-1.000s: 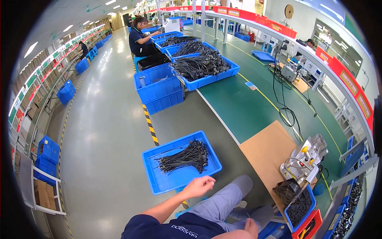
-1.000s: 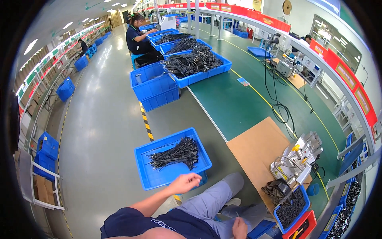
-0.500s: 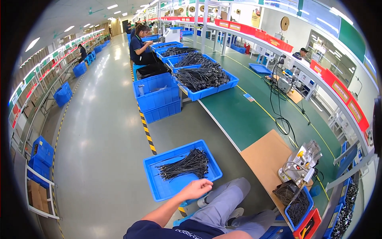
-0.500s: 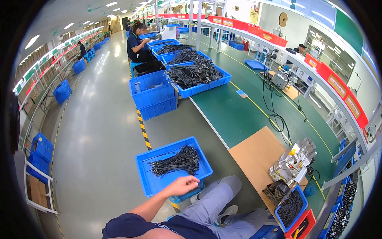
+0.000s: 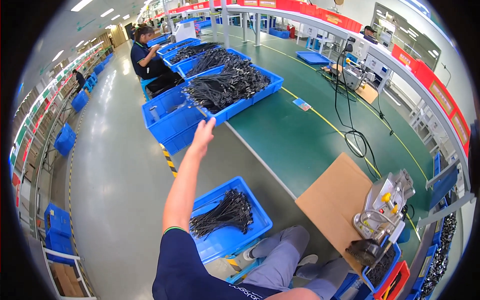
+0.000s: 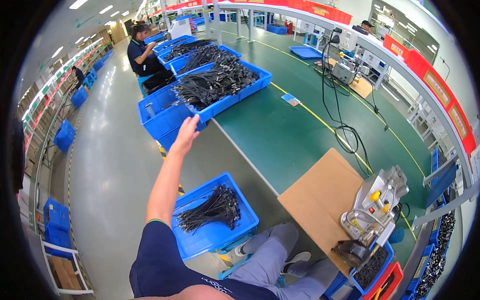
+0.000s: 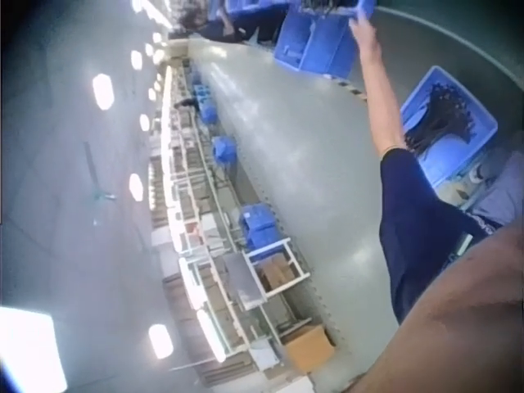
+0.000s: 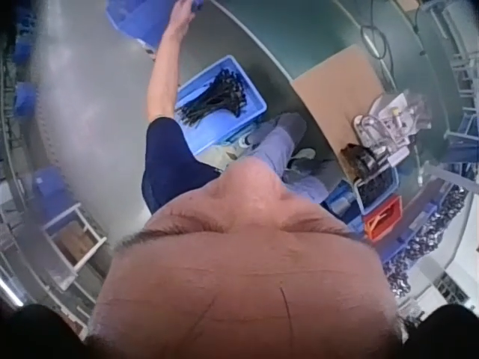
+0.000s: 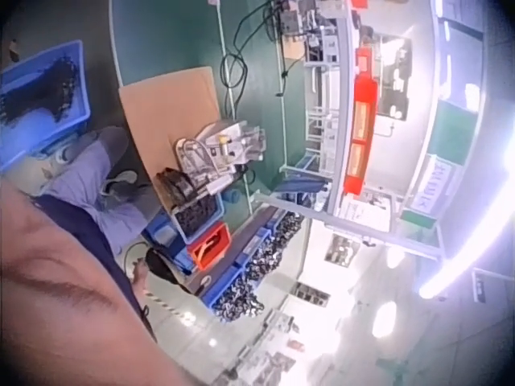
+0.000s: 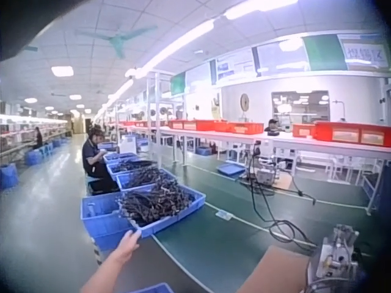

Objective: The person assembles electronic cables by attaching small connectors to them and processing them using a tabletop assembly machine.

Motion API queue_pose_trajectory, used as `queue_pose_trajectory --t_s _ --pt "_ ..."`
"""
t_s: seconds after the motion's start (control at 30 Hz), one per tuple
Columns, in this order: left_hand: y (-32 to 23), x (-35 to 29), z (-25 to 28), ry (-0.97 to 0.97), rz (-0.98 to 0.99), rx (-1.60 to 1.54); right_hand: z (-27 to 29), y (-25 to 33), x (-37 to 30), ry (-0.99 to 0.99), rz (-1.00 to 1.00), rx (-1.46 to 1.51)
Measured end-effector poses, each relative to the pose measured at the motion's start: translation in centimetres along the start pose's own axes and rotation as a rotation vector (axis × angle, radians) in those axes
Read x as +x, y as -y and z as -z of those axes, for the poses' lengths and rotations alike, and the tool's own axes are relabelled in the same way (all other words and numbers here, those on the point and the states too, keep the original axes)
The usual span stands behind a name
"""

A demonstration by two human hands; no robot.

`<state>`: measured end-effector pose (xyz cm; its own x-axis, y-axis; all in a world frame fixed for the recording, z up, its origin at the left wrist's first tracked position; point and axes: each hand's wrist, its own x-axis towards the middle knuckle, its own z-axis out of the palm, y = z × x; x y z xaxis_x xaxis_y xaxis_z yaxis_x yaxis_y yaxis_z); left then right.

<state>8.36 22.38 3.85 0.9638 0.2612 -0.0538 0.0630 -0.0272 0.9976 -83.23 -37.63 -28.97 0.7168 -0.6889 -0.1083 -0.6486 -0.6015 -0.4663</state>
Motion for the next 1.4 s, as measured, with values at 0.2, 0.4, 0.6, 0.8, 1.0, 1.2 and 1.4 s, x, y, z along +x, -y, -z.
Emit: queue_pose_trajectory --t_s 0.2,0.4,0.6,0.8,1.0,1.2,1.4 --pt "1.5 10.8 -4.1 -0.054 0.088 -0.104 -1.2 6.8 1.6 0.341 -0.805 0.343" --pt "-0.4 8.9 -2.0 -0.249 -0.032 0.157 -0.4 16.1 6.4 0.485 -0.892 0.4" --pt "-0.7 8.2 -7.7 -0.262 -0.05 0.294 0.8 20.3 11.4 0.515 -0.814 0.316" --pt "-0.1 9.0 -9.9 -0.223 -0.049 0.45 -0.1 22.2 16.4 0.532 -0.699 0.251" --pt "-2.9 10.5 -1.7 0.178 -0.137 0.483 0.5 25.1 19.3 0.486 -0.66 0.179" --pt "-4.7 25.9 8.9 -0.346 -0.565 0.691 0.3 27.8 21.0 0.456 -0.638 0.116" --pt "-3.6 35.6 6.5 -0.326 -0.552 1.058 -0.1 29.4 21.2 0.281 -0.641 0.151"
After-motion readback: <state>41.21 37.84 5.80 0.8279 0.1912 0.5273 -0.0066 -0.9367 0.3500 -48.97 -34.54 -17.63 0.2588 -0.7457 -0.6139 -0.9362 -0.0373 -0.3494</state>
